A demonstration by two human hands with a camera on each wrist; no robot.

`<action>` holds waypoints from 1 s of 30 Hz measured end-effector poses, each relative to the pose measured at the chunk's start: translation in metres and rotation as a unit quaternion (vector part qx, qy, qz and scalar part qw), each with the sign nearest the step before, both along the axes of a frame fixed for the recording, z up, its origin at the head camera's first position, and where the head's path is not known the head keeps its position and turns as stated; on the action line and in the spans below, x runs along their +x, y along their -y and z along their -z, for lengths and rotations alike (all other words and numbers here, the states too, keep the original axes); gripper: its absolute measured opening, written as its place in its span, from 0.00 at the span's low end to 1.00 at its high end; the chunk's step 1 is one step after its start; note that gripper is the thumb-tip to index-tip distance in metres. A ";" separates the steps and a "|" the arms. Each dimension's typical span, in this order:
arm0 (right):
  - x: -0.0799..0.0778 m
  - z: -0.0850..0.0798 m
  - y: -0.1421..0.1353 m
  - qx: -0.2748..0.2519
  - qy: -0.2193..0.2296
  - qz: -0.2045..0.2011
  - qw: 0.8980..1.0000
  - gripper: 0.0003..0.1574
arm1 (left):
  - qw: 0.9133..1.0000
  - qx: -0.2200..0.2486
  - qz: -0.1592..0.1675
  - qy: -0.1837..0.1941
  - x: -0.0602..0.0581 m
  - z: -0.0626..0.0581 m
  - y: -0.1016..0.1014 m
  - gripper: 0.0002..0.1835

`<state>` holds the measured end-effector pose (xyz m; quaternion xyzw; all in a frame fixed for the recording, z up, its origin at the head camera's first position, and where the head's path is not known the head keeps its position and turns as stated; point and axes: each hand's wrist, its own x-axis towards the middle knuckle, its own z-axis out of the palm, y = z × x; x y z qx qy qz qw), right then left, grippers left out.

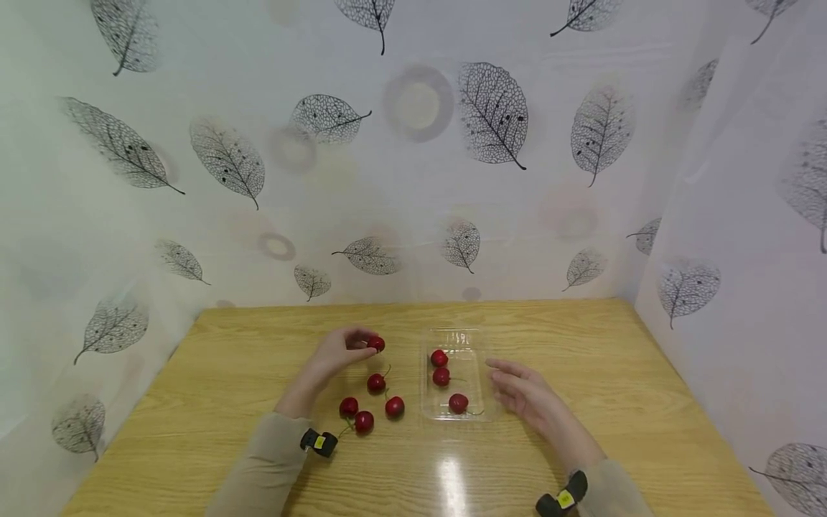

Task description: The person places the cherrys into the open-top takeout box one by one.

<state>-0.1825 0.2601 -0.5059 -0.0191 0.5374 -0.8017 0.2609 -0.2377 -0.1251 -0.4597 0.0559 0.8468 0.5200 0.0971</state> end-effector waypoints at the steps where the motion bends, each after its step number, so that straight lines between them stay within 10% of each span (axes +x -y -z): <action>1: 0.000 0.000 0.000 0.000 0.000 -0.001 1.000 0.20 | 1.000 0.001 0.003 -0.002 0.000 -0.001 -0.002 0.21; 30: 0.000 0.003 -0.002 -0.011 -0.014 -0.009 1.000 0.19 | 0.994 0.008 0.106 -0.039 0.013 -0.014 -0.070 0.17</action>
